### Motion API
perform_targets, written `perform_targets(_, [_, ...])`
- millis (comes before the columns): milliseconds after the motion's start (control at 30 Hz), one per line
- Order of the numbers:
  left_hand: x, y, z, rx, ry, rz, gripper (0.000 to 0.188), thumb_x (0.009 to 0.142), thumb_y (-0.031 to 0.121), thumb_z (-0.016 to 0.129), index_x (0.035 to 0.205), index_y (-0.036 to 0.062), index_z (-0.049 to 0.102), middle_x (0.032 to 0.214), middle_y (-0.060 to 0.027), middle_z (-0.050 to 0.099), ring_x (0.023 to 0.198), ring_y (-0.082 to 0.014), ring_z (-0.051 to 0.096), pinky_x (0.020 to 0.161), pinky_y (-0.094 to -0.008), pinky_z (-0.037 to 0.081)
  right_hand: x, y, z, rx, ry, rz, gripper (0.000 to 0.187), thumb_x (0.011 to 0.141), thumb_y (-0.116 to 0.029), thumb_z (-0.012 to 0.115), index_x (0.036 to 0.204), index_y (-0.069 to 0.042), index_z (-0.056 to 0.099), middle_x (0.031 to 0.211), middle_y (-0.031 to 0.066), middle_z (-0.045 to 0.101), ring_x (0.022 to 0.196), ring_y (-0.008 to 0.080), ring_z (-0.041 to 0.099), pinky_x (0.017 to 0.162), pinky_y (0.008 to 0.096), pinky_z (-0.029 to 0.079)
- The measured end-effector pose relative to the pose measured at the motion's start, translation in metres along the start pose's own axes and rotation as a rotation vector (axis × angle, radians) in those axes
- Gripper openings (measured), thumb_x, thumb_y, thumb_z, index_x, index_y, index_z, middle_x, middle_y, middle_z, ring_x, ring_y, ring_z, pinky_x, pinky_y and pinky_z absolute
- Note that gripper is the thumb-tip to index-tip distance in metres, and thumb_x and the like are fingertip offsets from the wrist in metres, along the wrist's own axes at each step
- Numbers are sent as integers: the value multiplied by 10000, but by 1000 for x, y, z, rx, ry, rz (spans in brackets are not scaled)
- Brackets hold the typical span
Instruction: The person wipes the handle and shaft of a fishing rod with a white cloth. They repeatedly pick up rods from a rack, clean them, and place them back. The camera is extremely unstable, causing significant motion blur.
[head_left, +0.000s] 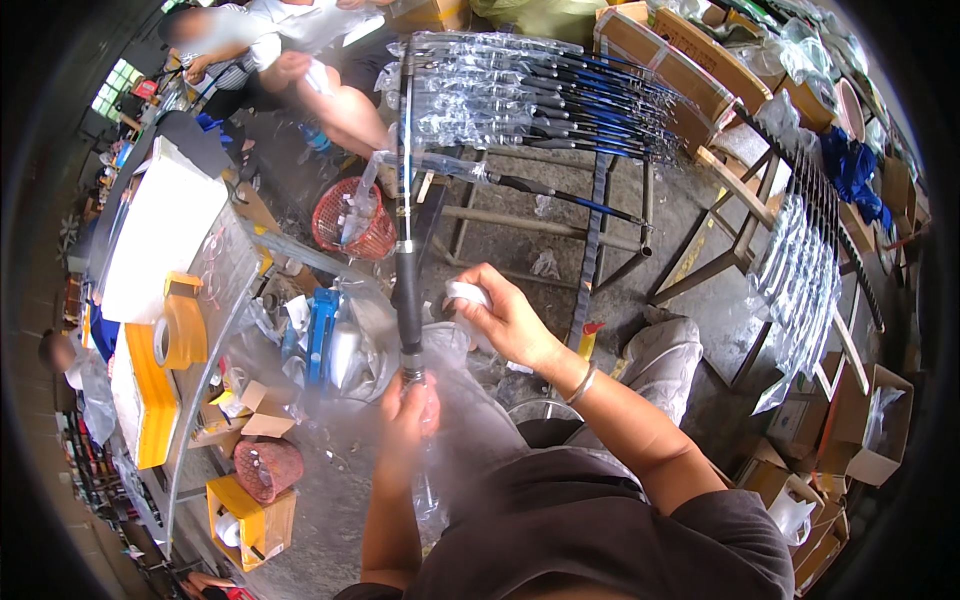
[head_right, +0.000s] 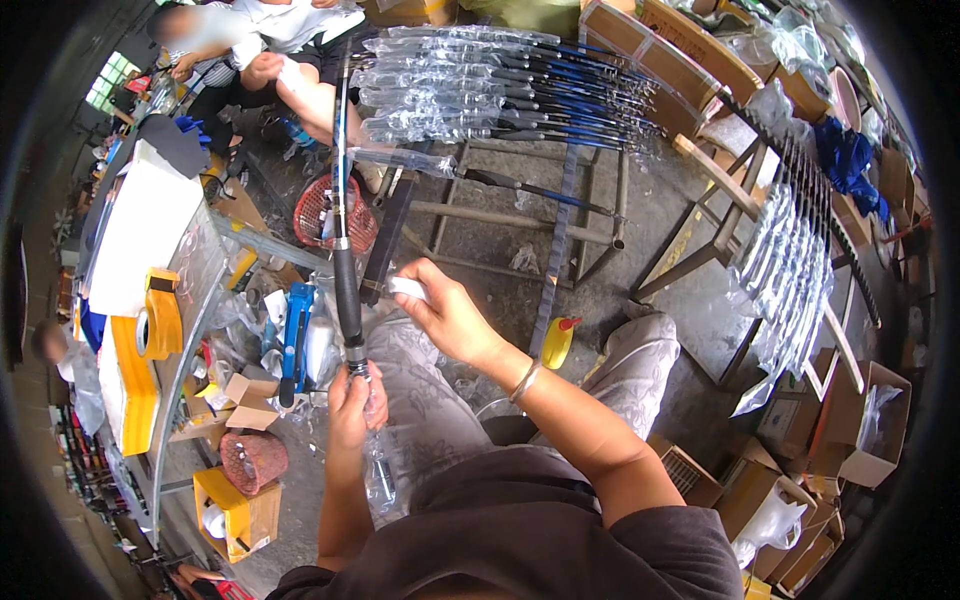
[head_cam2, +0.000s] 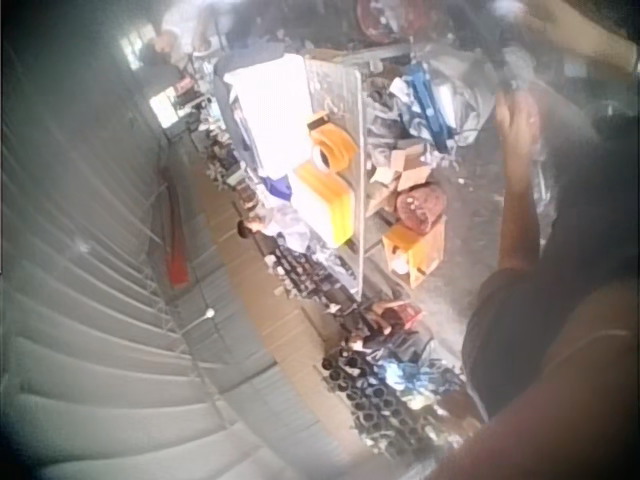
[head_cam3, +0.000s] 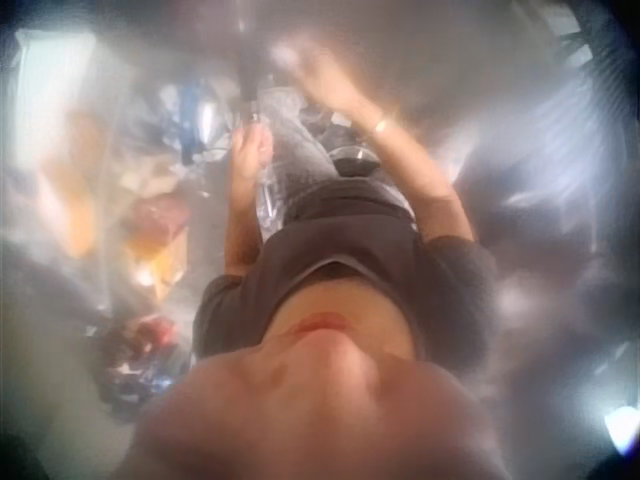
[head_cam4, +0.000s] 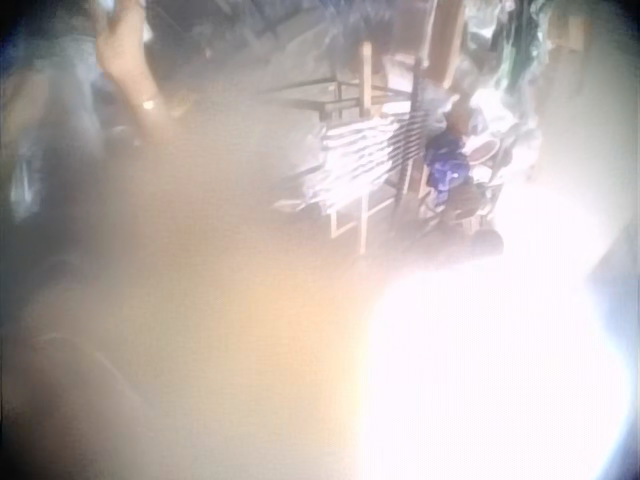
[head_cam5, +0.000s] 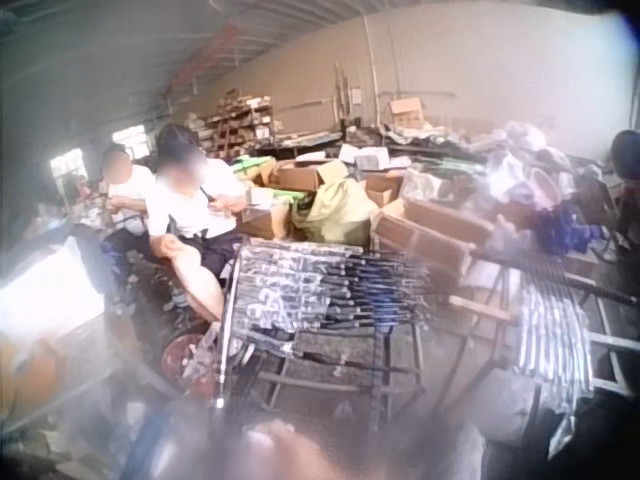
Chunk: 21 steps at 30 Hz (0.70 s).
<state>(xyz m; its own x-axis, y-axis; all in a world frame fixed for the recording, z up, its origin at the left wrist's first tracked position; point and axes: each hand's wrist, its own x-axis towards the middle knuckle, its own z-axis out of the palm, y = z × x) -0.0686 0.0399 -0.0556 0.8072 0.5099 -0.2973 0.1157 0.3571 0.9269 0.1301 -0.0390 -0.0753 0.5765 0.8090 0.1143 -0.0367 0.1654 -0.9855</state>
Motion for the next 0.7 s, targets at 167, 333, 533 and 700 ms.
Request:
perform_targets(167, [-3, -6, -4, 19, -33, 30, 338, 948, 353, 505, 1010, 27, 444, 596, -21, 420, 407, -84, 360, 368, -238, 311, -12, 33, -17, 140, 123, 220, 270, 930, -326, 570, 968, -62, 532, 851, -33, 531, 763, 38, 455, 666, 193, 404])
perform_targets(333, [5, -7, 5, 34, -28, -15, 338, 945, 347, 516, 1013, 23, 454, 593, -21, 429, 419, -87, 376, 382, -239, 305, 19, 69, -41, 490, 391, 540, 348, 884, -378, 628, 696, -98, 544, 638, -43, 518, 533, 67, 433, 495, 228, 361])
perform_targets(533, [23, 0, 7, 105, 60, -90, 343, 918, 336, 553, 992, 12, 470, 580, -18, 440, 427, -79, 374, 384, -232, 289, 89, 120, -66, 833, 612, 701, 342, 833, -482, 644, 741, -157, 589, 650, -5, 529, 548, 142, 464, 523, 328, 380])
perform_targets(700, [40, -3, -12, 85, 162, -281, 182, 822, 118, 483, 980, 55, 547, 670, 0, 530, 555, -79, 498, 484, -231, 399, 164, 184, -78, 969, 753, 750, 442, 812, -418, 701, 1067, -80, 574, 960, 56, 602, 817, 216, 535, 734, 434, 446])
